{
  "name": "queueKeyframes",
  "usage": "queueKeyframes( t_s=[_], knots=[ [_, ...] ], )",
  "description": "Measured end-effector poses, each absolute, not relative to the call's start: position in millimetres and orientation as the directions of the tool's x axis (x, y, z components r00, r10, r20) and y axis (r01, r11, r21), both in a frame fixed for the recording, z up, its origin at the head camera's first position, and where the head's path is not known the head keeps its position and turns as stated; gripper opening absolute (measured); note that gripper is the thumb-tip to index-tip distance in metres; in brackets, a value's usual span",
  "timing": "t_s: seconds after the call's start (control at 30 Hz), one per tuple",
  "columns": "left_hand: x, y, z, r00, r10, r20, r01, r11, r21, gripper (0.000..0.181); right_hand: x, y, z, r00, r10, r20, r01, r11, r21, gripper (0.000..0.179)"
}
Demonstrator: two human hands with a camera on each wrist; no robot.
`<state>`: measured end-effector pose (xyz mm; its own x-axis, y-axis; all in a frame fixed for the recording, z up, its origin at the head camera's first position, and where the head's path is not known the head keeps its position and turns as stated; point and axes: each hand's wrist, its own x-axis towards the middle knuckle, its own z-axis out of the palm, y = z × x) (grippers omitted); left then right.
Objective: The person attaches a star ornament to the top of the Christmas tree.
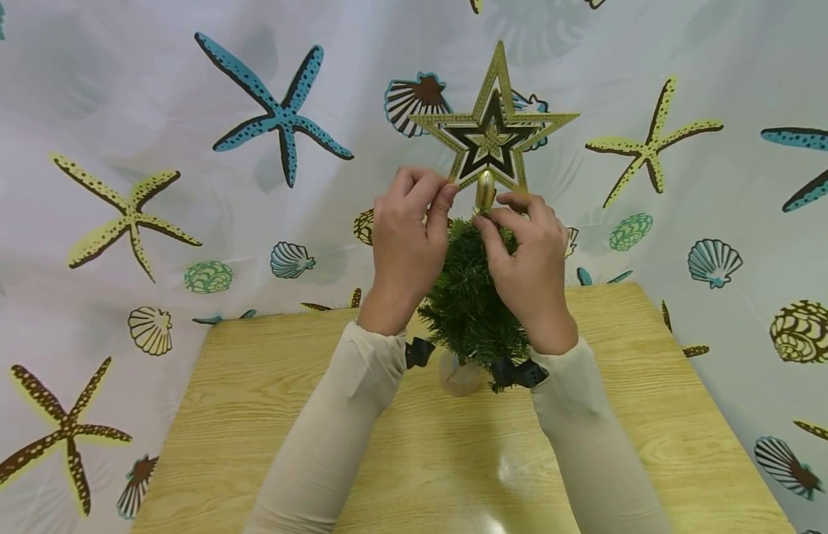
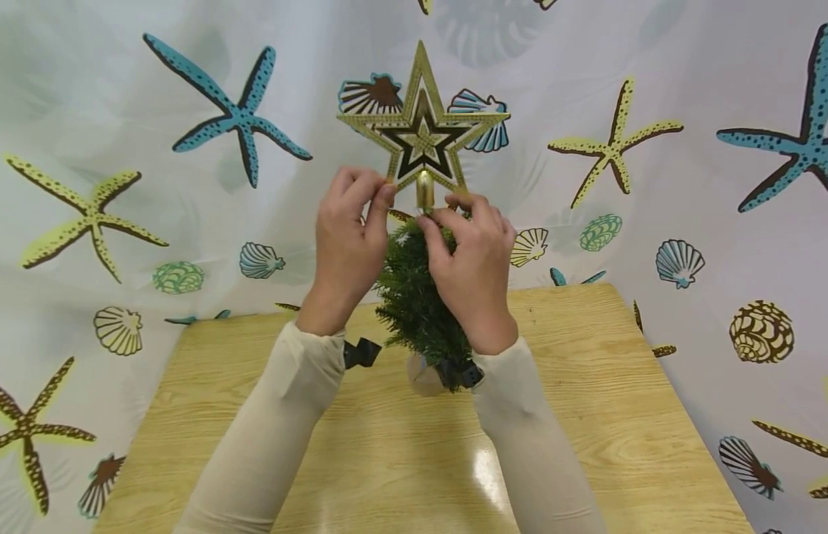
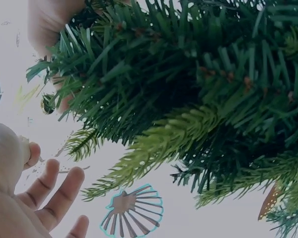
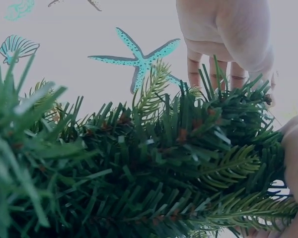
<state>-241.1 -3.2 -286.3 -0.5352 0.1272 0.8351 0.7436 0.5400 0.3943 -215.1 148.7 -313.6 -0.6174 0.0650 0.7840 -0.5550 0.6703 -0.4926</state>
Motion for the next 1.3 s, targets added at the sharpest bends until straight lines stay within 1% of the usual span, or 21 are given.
queueKeyframes(
  t_s=[0.17,0.3,0.43,0.53,0.8,1.13,1.3],
  knots=[
    [-241.9,-5.8,-283.6,-0.554,0.179,0.813,0.743,0.546,0.386,0.025,-214.6,149.3,-313.3,-0.629,0.060,0.775,-0.548,0.673,-0.497,0.022],
    [-242.0,-7.6,-281.4,-0.583,0.204,0.787,0.726,0.566,0.391,0.026,-214.5,149.9,-314.2,-0.636,0.059,0.769,-0.548,0.667,-0.505,0.022],
    [-241.4,-8.2,-280.3,-0.613,0.203,0.763,0.705,0.577,0.413,0.028,-215.0,150.9,-315.5,-0.633,0.066,0.771,-0.568,0.637,-0.521,0.022],
    [-242.2,-7.6,-279.4,-0.624,0.197,0.756,0.702,0.567,0.431,0.030,-215.2,151.9,-315.6,-0.629,0.063,0.775,-0.584,0.619,-0.525,0.022],
    [-242.6,-8.0,-280.5,-0.654,0.191,0.732,0.693,0.538,0.480,0.029,-211.3,155.5,-316.3,-0.667,0.033,0.744,-0.582,0.601,-0.548,0.023],
    [-242.9,-7.0,-282.3,-0.640,0.178,0.748,0.702,0.532,0.474,0.026,-204.9,165.0,-320.3,-0.687,0.012,0.727,-0.591,0.572,-0.568,0.043],
    [-242.8,-9.0,-284.7,-0.643,0.182,0.744,0.703,0.527,0.478,0.028,-196.9,173.4,-324.0,-0.697,-0.003,0.717,-0.586,0.579,-0.567,0.049]
  ],
)
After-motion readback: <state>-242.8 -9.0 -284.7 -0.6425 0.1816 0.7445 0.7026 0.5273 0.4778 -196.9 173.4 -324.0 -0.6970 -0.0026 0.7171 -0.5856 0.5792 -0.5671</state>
